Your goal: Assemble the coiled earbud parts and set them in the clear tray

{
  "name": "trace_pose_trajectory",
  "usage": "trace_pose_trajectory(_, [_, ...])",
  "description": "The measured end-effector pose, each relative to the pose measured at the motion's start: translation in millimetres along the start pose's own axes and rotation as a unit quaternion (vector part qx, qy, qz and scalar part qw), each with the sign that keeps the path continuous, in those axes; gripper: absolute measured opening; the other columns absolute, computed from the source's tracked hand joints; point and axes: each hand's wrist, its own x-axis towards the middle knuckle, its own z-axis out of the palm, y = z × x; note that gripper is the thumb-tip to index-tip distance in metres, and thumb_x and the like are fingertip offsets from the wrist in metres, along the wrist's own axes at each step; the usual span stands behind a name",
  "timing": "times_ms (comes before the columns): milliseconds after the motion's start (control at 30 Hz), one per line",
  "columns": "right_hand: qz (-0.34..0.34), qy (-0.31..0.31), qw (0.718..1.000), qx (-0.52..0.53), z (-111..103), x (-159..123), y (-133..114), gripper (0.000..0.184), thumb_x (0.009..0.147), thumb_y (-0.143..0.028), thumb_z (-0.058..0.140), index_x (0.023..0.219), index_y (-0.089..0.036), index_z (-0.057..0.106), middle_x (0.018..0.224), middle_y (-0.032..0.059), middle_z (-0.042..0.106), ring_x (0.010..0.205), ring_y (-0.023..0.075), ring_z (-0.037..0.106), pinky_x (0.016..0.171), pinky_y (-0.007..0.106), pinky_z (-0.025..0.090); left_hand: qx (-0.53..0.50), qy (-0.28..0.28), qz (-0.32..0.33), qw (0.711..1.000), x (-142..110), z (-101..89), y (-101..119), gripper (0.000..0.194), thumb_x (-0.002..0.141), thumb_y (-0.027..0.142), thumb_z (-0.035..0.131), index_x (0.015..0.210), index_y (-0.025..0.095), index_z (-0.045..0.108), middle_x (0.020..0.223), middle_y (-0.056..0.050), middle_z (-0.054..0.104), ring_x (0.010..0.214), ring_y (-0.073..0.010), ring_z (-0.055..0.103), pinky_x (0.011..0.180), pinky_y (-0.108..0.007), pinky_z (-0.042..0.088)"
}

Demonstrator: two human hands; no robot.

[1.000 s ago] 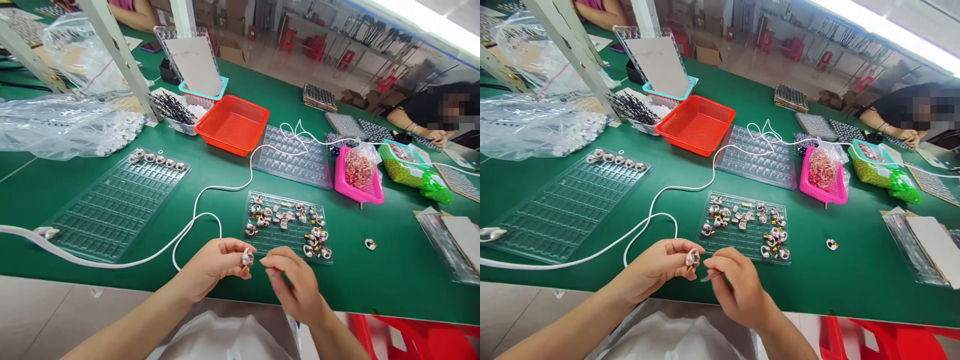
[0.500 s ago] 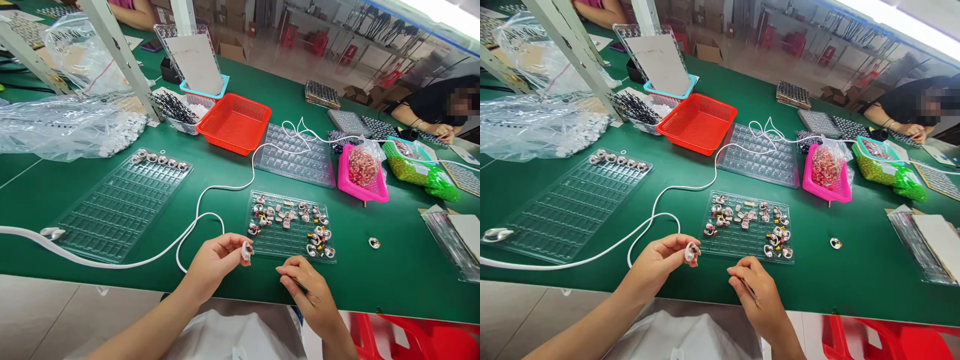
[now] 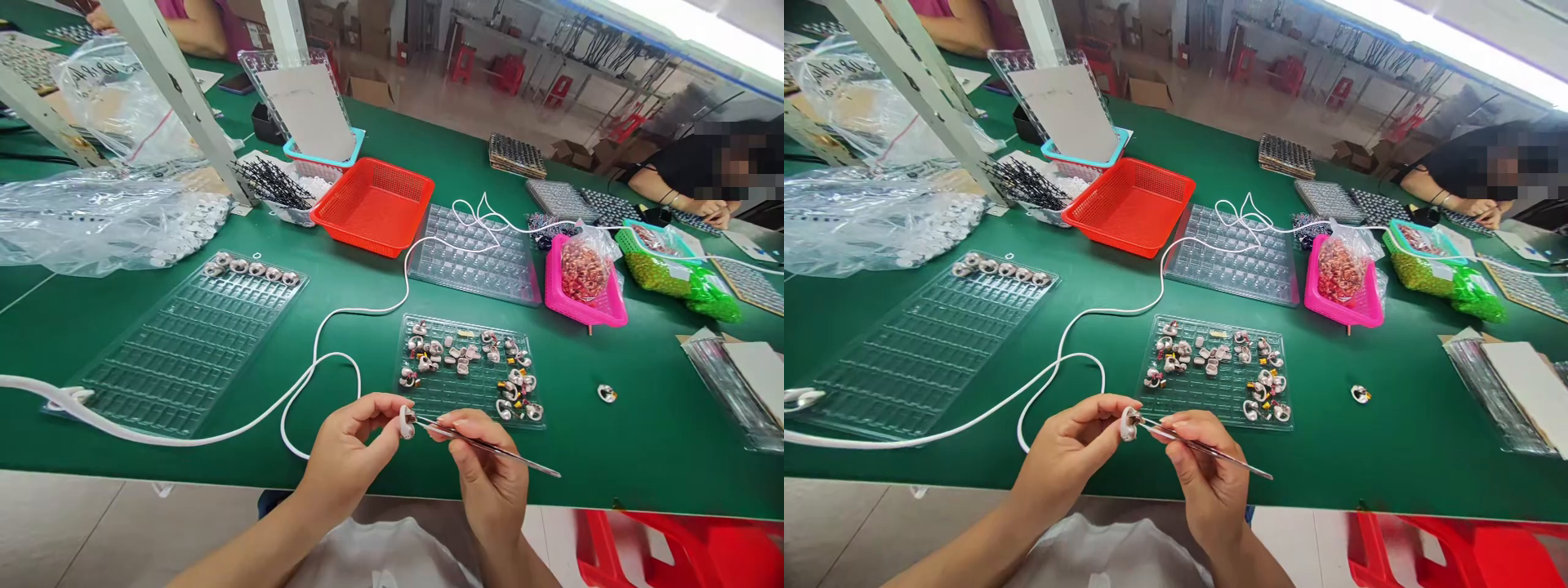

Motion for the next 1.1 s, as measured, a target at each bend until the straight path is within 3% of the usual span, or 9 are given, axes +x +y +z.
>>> trace_pose_trajectory(467, [0.011, -0.010, 1.000, 0.020, 2.1, 1.5, 5.5, 0.023, 0.095, -0.016, 0.063, 0.112, -0.030, 0.069, 0.103, 0.0067, 0.070, 0.097, 0.0213, 0.069, 0.077, 0.039, 0.067, -0.003, -0.007, -0.001, 1.000, 2.4, -1.1, -3.7, 0.014, 0.083, 0.028, 0.069, 0.090, 0.019, 0.076, 0.084, -0.005, 0.078, 0.081, -0.0211, 0.072, 0.076, -0.027, 0.057])
trace_pose_trajectory(967, [0.011, -0.072, 0.997, 0.020, -4.5, 5.6, 5.1, 0.030, 0.093, -0.008, 0.063, 0.113, -0.029, 0.070, 0.103, 0.0045, 0.073, 0.096, 0.0193, 0.069, 0.082, 0.035, 0.062, 0.011, 0.000, 0.027, 1.000, 1.6, -0.8, -6.0, 0.013, 0.082, 0.025, 0.068, 0.087, 0.019, 0.077, 0.077, -0.003, 0.077, 0.072, -0.0172, 0.072, 0.068, -0.023, 0.058])
trace_pose_trajectory(1100, [0.021, -0.042, 0.998, 0.032, -1.0, 6.8, 4.1, 0.028, 0.094, -0.009, 0.062, 0.111, -0.029, 0.071, 0.103, 0.0039, 0.072, 0.096, 0.0178, 0.069, 0.082, 0.033, 0.063, 0.021, 0.012, 0.049, 0.999, 1.6, 0.4, -3.8, 0.013, 0.082, 0.025, 0.067, 0.087, 0.019, 0.077, 0.075, -0.003, 0.077, 0.071, -0.0173, 0.072, 0.067, -0.022, 0.059])
